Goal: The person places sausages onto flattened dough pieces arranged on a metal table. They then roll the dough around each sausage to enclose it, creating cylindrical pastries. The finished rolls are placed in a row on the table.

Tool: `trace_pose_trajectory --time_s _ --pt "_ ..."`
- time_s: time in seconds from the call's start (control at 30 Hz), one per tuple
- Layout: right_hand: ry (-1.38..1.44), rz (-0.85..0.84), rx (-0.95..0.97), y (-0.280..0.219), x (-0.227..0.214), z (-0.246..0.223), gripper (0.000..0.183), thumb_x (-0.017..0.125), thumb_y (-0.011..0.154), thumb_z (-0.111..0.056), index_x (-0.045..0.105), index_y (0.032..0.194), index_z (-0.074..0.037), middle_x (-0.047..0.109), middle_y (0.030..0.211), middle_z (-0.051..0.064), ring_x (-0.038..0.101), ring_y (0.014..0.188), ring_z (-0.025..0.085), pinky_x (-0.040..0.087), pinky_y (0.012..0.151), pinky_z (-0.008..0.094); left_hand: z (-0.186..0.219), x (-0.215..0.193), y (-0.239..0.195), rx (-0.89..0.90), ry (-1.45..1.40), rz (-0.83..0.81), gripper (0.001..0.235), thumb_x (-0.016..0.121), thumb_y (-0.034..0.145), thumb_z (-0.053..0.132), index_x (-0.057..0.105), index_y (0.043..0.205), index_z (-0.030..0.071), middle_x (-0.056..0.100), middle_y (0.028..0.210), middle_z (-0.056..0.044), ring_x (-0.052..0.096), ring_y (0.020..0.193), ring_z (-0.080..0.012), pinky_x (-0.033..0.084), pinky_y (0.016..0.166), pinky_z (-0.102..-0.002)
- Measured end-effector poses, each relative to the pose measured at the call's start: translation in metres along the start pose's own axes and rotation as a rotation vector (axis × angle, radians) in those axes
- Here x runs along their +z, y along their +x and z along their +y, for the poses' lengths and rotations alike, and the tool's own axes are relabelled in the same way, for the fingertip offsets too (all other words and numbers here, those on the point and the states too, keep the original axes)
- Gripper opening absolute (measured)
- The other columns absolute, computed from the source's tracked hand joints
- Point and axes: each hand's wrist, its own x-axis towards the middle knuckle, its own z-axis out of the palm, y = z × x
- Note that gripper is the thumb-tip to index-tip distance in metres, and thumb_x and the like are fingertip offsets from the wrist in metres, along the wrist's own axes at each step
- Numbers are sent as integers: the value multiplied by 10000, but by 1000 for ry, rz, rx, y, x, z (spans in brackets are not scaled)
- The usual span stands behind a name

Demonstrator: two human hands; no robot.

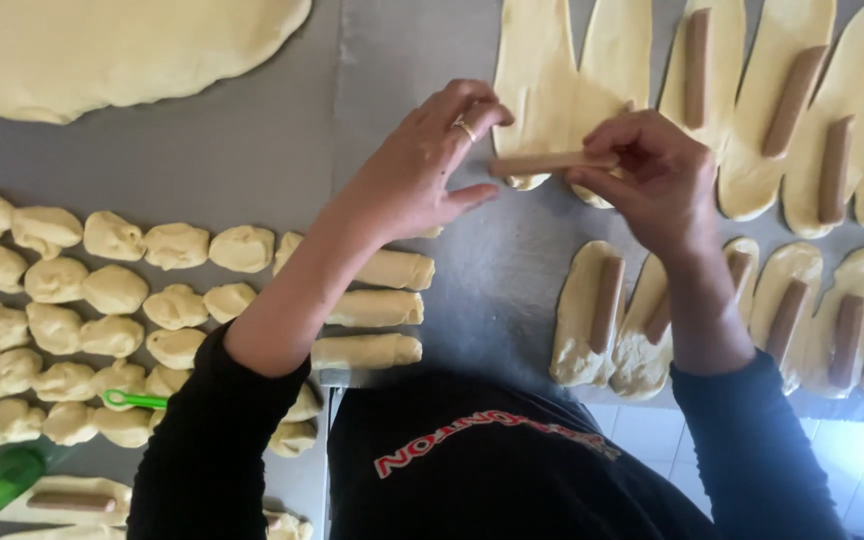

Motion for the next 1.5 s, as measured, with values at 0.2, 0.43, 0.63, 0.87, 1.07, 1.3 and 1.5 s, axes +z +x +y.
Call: trace_pose_trajectory --time_s 0.2,0.43,0.63,0.87,1.07,1.3,1.5 --pt "-605 15 -452 2 13 43 125 818 958 10 726 1040 29 716 1025 167 661 935 296 521 849 374 -30 52 34 80 305 -253 858 885 776 408 453 1430 58 461 1459 -170 486 1300 -312 430 1110 -438" --pt "-730 40 -575 1 22 51 308 868 959 -206 729 1081 39 630 1067 193 587 913 312 511 807 416 -45 76 40 429 687 172 402 575 1088 430 691 828 145 660 1042 -66 658 849 -191 537 683 -315" --pt "-757 106 -381 50 5 67 422 921 910 -189 695 1164 61 516 1081 165 525 971 326 528 821 438 -89 48 69 47 863 208 814 676 901 829 663 1128 48 515 1184 -89 551 1035 -221 462 796 -363" --pt "-598 73 -475 33 12 92 269 871 883 -229 721 1075 -114 613 1099 128 615 954 358 523 886 468 -66 78 53 416 365 233 448 852 774 337 662 1049 38 593 1075 -139 618 1021 -340 530 836 -483" --pt "-766 -33 -592 65 -12 121 87 772 944 -188 744 1000 -126 670 865 95 649 758 310 516 728 442 -94 64 76 262 202 94 220 658 1013 249 710 1040 37 684 1019 -154 675 905 -342 546 785 -442" --pt "-827 -40 -744 68 -15 56 165 800 922 -66 680 1028 -26 673 1075 163 631 928 318 488 902 496 -79 57 75 341 472 136 362 599 1025 354 613 1187 30 567 1245 -155 564 1108 -324 495 916 -455" --pt "-874 -117 -760 95 -39 89 182 790 1047 -219 739 951 -73 752 979 88 679 860 246 523 732 370 -93 33 89 369 481 184 241 660 1061 288 695 991 60 594 1113 -105 599 981 -270 515 738 -390"
